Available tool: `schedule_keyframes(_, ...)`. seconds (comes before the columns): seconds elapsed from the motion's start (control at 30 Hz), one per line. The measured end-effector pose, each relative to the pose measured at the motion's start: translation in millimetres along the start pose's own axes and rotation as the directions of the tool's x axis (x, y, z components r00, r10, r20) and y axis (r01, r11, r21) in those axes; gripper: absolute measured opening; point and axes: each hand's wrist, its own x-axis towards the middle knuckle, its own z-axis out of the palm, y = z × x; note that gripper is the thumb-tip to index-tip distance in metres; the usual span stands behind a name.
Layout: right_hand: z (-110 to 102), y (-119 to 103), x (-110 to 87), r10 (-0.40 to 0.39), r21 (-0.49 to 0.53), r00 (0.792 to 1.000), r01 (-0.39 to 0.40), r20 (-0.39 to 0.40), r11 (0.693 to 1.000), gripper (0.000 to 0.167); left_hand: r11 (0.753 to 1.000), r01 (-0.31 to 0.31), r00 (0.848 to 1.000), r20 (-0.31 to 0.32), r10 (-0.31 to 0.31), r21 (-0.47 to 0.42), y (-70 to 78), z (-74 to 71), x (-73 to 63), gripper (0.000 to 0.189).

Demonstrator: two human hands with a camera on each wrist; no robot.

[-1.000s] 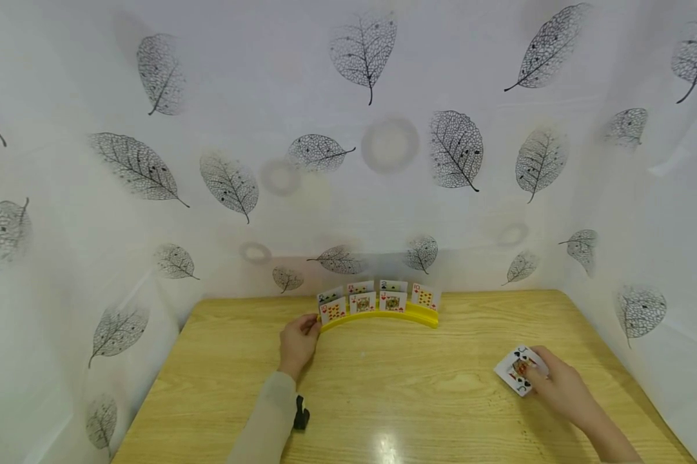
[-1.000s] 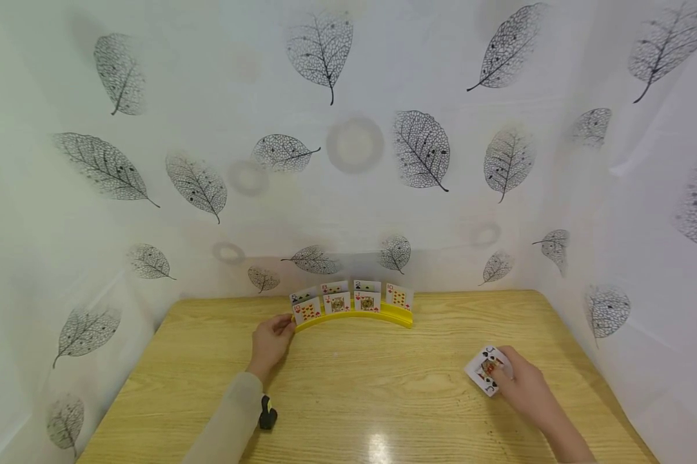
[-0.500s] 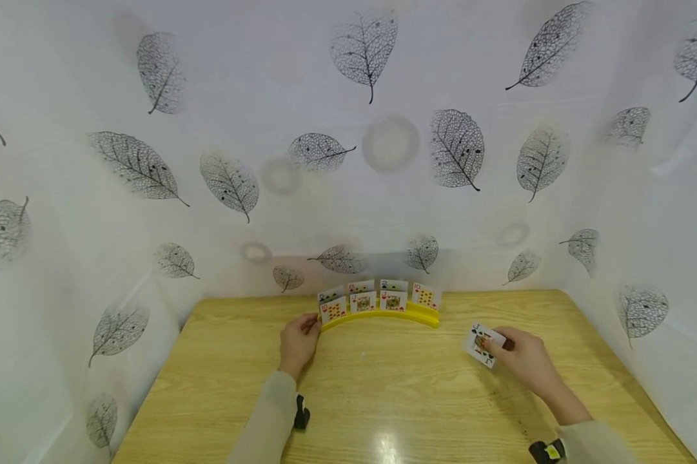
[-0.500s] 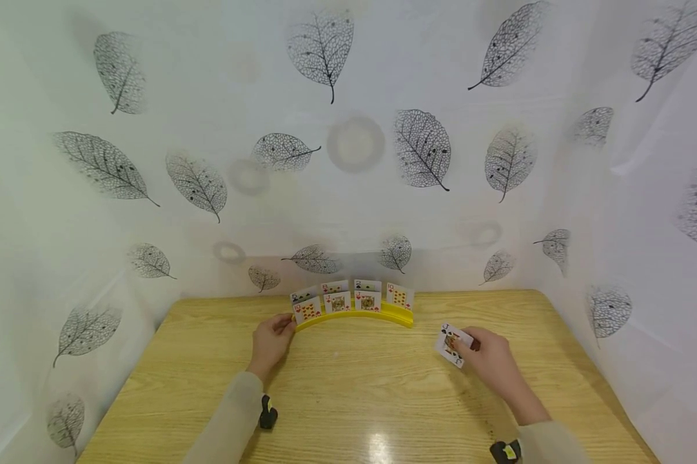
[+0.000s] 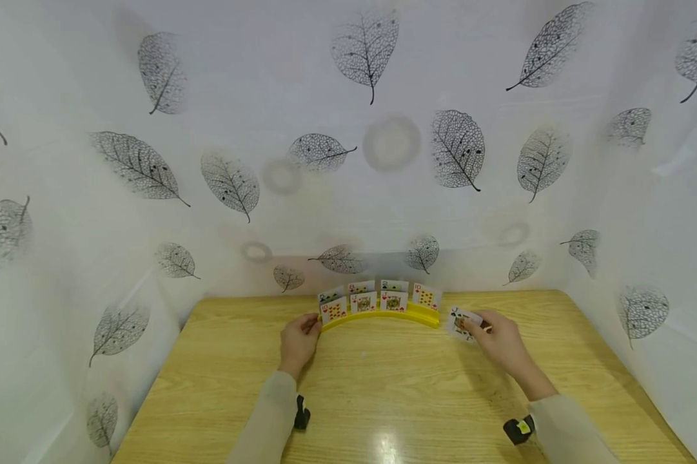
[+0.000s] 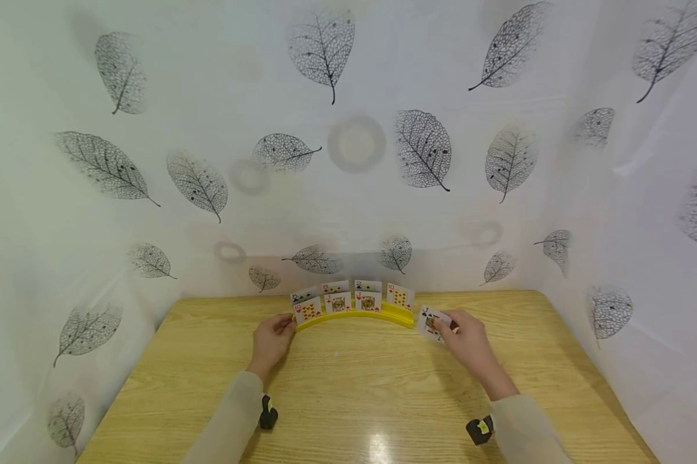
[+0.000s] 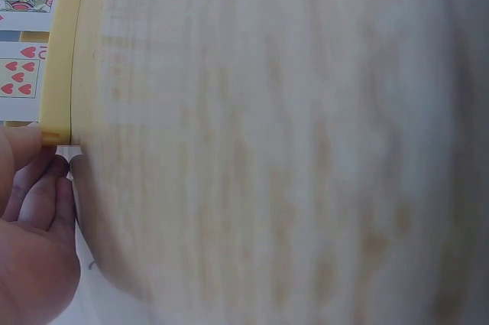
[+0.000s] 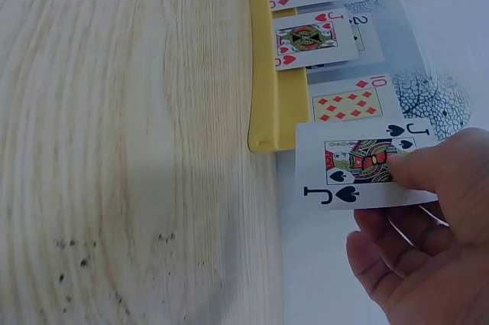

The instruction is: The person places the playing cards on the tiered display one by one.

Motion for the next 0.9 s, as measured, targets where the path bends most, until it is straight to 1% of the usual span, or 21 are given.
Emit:
schedule_keyframes(0.27, 13, -7, 14.8, 0.018, 0.053, 0.999, -0.020, 0.035, 0.998, 0.031, 1.000, 0.002, 1.000, 0.000, -0.002, -0.002, 2.8, -0.1, -0.4, 0.021)
schedule_keyframes(0.5, 26, -11, 27.2, 0.028, 0.056, 1.000, -0.028, 0.010, 0.998, 0.028, 1.000, 0.006, 1.000, 0.006, -0.006, -0.001, 2.6, 0.7, -0.9, 0.022)
schedule_keyframes(0.7, 35, -14, 33.0, 0.027, 0.055, 1.000, -0.026, -0.011, 0.998, 0.028, 1.000, 0.029, 0.999, 0.016, -0.029, 0.011, 2.4, 0.0, -0.7, 0.022)
schedule_keyframes(0.9, 42, -16, 37.5, 0.025, 0.097, 1.000, -0.023, -0.015, 0.995, 0.029, 1.000, 0.018, 1.000, 0.010, -0.018, 0.016, -0.2, 0.1, 0.4, 0.021)
